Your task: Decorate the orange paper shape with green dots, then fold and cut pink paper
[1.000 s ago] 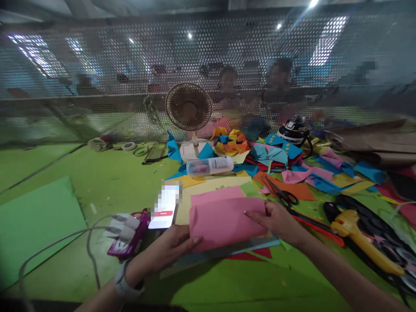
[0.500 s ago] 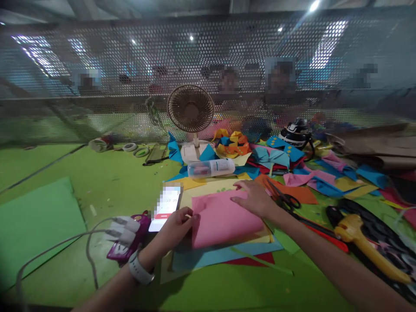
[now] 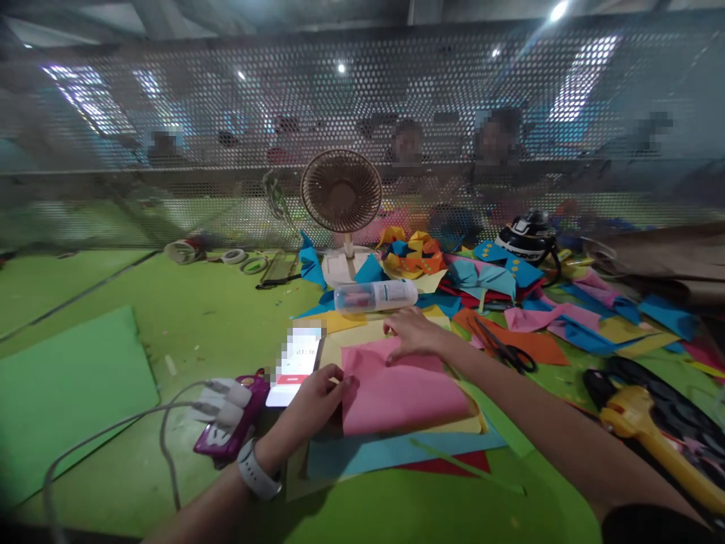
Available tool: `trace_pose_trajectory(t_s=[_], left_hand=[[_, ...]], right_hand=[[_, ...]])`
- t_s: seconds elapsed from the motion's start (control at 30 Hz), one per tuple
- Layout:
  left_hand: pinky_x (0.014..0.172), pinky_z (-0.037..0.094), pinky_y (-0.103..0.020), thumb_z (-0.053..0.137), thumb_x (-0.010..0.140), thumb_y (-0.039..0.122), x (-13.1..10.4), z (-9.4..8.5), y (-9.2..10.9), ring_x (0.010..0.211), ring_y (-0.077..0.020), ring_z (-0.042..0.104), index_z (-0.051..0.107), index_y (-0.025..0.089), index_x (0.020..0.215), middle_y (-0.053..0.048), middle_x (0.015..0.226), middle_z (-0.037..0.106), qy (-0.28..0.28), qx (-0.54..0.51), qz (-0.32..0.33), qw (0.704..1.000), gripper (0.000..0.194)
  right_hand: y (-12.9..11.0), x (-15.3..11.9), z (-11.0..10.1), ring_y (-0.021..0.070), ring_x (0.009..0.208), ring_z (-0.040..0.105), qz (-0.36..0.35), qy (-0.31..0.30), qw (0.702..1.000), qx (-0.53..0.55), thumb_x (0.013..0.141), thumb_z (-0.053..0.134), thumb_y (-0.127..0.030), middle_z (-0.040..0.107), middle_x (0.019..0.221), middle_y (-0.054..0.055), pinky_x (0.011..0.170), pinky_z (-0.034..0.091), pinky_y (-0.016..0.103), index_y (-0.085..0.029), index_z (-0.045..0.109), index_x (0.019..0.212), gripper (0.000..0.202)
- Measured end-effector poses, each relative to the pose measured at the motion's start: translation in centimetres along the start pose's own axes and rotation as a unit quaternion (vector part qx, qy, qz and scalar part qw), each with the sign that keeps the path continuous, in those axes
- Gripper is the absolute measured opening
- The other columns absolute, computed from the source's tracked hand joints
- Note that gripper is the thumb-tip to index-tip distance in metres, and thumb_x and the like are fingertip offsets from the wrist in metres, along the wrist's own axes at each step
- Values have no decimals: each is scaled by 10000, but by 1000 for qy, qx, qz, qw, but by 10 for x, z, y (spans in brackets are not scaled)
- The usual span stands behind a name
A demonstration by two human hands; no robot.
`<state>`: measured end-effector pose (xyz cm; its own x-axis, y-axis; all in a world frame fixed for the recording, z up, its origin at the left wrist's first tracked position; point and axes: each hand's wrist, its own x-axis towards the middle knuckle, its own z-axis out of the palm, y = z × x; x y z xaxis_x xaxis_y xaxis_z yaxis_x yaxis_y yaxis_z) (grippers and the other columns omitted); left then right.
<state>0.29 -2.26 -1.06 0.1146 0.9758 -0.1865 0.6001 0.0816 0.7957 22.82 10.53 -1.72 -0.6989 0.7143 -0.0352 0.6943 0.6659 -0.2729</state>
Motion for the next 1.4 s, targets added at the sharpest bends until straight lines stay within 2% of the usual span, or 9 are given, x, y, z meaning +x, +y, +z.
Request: trace_pose_trajectory(t_s=[0.3, 0.47, 0.6, 0.73, 0.87, 0.97, 1.07, 1.27, 1.4], left_hand=[[450, 285, -240, 451, 867, 428, -3, 2, -1, 505, -145, 475, 503, 203, 760, 15, 583, 544, -8, -33, 4, 999, 254], [515, 348, -236, 489, 855, 440, -4, 2, 0, 581, -142, 482, 524, 201, 722, 21, 607, 526, 46, -52, 62, 996, 275], [684, 447, -281, 523, 844, 408, -6, -3, 9, 786, -178, 562, 590, 193, 741, -41, 824, 587, 104, -87, 111, 985, 248], [936, 400, -360, 606, 802, 369, -11, -7, 23, 1125, -237, 500, 613, 192, 694, -96, 1153, 563, 132, -150, 149, 969, 208], [706, 475, -272, 606, 798, 430, -12, -5, 36, 882, -185, 587, 593, 175, 714, -78, 1023, 630, 67, -265, 117, 955, 268], [573, 417, -223, 622, 781, 478, -9, -1, 41, 667, -132, 540, 597, 164, 753, -17, 733, 612, 71, -279, 79, 954, 316], [521, 367, -208, 631, 779, 486, -6, 3, 41, 588, -105, 489, 580, 163, 727, 15, 649, 567, 76, -292, 73, 951, 331], [725, 463, -271, 660, 791, 362, 1, 7, 41, 853, -181, 581, 671, 172, 800, -55, 895, 635, 84, -260, 180, 945, 190], [763, 484, -307, 677, 777, 336, 8, 5, 43, 858, -196, 599, 703, 179, 760, -67, 890, 643, 106, -266, 195, 938, 160]], right_hand=[[-14, -7, -21, 223, 796, 544, -19, -22, 998, 53, 706, 669, -542, 623, 788, 52, 691, 336, 302, -168, 614, 734, 379], [-18, -25, -48, 157, 678, 541, -16, -32, 991, 128, 843, 513, -510, 619, 731, 14, 593, 361, 248, -158, 626, 805, 371], [-27, -45, -72, 166, 731, 556, -8, -11, 982, 186, 869, 464, -534, 649, 804, 27, 640, 396, 256, -162, 647, 880, 414], [-37, -62, -85, 181, 779, 564, 8, 37, 974, 224, 875, 467, -531, 651, 827, 35, 677, 406, 266, -164, 657, 893, 414], [-43, -75, -84, 179, 784, 563, 26, 54, 969, 241, 895, 429, -528, 630, 834, 32, 667, 415, 263, -168, 638, 883, 417], [-46, -83, -82, 181, 784, 570, 46, 64, 967, 243, 905, 401, -539, 631, 837, 32, 657, 418, 263, -176, 631, 881, 431], [-51, -89, -79, 189, 801, 588, 73, 76, 970, 220, 877, 458, -554, 659, 893, 34, 665, 414, 268, -199, 638, 947, 405], [-63, -91, -72, 157, 689, 565, 47, 73, 985, 147, 878, 507, -485, 640, 737, 6, 616, 360, 256, -196, 621, 801, 320], [-64, -91, -70, 149, 681, 562, 38, 62, 986, 153, 879, 522, -461, 634, 724, 3, 602, 350, 247, -195, 620, 788, 298]])
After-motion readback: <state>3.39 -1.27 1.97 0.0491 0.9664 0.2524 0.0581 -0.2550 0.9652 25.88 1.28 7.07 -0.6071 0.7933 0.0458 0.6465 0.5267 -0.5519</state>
